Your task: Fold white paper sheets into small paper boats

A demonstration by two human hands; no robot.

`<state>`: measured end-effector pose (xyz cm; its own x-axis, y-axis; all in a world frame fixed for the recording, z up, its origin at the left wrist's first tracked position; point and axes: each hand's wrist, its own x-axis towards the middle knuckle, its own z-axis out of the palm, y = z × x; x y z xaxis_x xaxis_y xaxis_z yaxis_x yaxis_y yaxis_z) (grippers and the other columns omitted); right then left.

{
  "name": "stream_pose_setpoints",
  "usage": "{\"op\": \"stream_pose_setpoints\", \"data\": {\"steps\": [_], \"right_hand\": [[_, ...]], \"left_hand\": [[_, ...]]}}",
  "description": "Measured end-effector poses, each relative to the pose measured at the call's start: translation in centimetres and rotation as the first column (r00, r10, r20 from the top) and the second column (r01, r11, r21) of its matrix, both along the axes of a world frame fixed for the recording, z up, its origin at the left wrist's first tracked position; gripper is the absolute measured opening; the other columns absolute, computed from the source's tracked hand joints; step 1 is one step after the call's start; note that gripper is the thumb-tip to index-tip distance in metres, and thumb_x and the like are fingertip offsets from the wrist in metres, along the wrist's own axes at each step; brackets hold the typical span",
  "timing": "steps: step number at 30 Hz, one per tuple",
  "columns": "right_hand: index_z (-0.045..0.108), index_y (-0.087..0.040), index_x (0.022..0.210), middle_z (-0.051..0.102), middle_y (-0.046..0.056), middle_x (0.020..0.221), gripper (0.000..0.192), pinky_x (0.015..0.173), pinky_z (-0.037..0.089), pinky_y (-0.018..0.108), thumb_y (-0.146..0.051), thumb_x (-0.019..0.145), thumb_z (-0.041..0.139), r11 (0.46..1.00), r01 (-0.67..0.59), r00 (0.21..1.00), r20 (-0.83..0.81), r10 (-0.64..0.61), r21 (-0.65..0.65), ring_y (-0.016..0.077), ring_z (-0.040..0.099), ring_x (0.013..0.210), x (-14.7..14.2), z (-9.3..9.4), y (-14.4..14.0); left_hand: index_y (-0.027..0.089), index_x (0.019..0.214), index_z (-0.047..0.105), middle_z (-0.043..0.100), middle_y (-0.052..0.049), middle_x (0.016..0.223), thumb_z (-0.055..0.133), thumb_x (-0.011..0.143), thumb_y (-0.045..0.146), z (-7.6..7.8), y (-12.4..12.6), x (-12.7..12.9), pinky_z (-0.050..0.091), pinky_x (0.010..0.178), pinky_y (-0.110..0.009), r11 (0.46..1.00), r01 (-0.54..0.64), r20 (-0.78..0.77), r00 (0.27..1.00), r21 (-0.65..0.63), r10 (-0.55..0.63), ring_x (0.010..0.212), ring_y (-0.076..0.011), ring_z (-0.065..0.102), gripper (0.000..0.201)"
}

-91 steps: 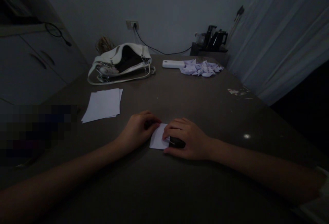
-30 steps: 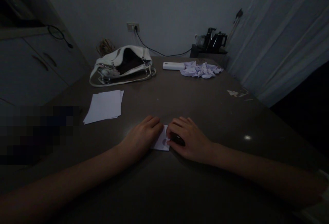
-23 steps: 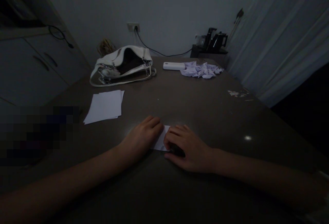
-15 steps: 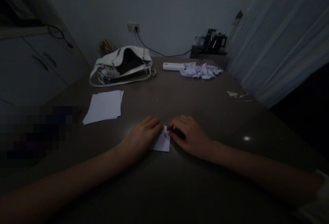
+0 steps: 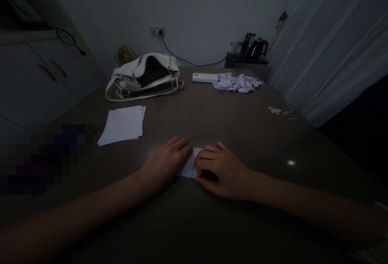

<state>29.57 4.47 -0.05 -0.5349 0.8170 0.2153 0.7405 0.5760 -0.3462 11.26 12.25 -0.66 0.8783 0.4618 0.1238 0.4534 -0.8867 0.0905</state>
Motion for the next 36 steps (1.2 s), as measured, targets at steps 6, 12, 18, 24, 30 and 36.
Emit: {"op": "stream_pose_setpoints", "data": {"steps": [6,12,18,24,30,36], "right_hand": [[0.059,-0.016,0.078,0.064,0.001,0.083,0.003,0.073,0.026,0.032,-0.019,0.078,0.057,1.0,0.016,0.999,-0.049,-0.015,0.013,0.0159,0.051,0.08,-0.1,-0.4,-0.1],[0.06,-0.016,0.076,0.065,0.001,0.084,0.002,0.073,0.025,0.032,-0.018,0.076,0.058,0.999,0.036,0.999,-0.04,-0.035,0.015,0.0166,0.053,0.082,0.0,-0.3,0.1],[0.06,-0.016,0.076,0.065,0.001,0.081,0.006,0.072,0.025,0.032,-0.019,0.08,0.057,0.993,0.098,0.995,0.014,-0.099,0.07,0.0164,0.051,0.081,0.5,-0.5,0.9],[0.059,-0.018,0.074,0.066,0.0,0.082,0.007,0.071,0.023,0.032,-0.02,0.081,0.06,0.974,0.197,0.979,0.029,-0.201,0.11,0.0169,0.051,0.083,1.0,-0.6,2.2],[0.06,-0.019,0.071,0.065,-0.001,0.078,0.008,0.071,0.022,0.032,-0.021,0.078,0.062,0.941,0.316,0.949,-0.017,-0.316,0.124,0.0176,0.051,0.082,0.9,-1.1,2.7],[0.059,-0.019,0.072,0.064,0.0,0.079,0.006,0.07,0.022,0.032,-0.019,0.077,0.061,0.902,0.415,0.91,-0.068,-0.41,0.122,0.0182,0.051,0.081,1.2,-1.6,3.4]], "left_hand": [[0.011,0.091,0.061,0.057,-0.007,0.089,0.048,0.092,0.01,0.0,0.0,0.0,0.046,0.072,-0.031,1.0,-0.005,-0.008,1.0,0.011,0.005,0.083,-0.0204,0.051,0.013],[0.011,0.091,0.062,0.057,-0.007,0.089,0.049,0.092,0.009,0.0,0.0,0.1,0.045,0.071,-0.031,1.0,-0.005,-0.001,1.0,0.005,0.005,0.083,-0.0206,0.051,0.014],[0.011,0.085,0.061,0.056,-0.006,0.087,0.049,0.092,0.009,0.1,0.0,0.2,0.045,0.069,-0.03,1.0,0.0,0.005,1.0,0.009,0.0,0.081,-0.0198,0.051,0.014],[0.012,0.087,0.061,0.056,-0.006,0.087,0.047,0.093,0.011,-0.2,0.2,0.0,0.045,0.069,-0.03,0.999,0.018,0.015,1.0,0.05,-0.019,0.082,-0.0196,0.051,0.015],[0.012,0.087,0.06,0.056,-0.006,0.087,0.046,0.095,0.013,-0.5,0.3,-0.1,0.046,0.069,-0.03,0.997,0.023,0.02,1.0,0.069,-0.024,0.081,-0.0191,0.051,0.017],[0.012,0.089,0.061,0.056,-0.007,0.088,0.047,0.094,0.012,-0.4,0.2,-0.1,0.046,0.071,-0.031,0.998,0.023,0.01,1.0,0.062,-0.024,0.083,-0.0203,0.051,0.015]]}}
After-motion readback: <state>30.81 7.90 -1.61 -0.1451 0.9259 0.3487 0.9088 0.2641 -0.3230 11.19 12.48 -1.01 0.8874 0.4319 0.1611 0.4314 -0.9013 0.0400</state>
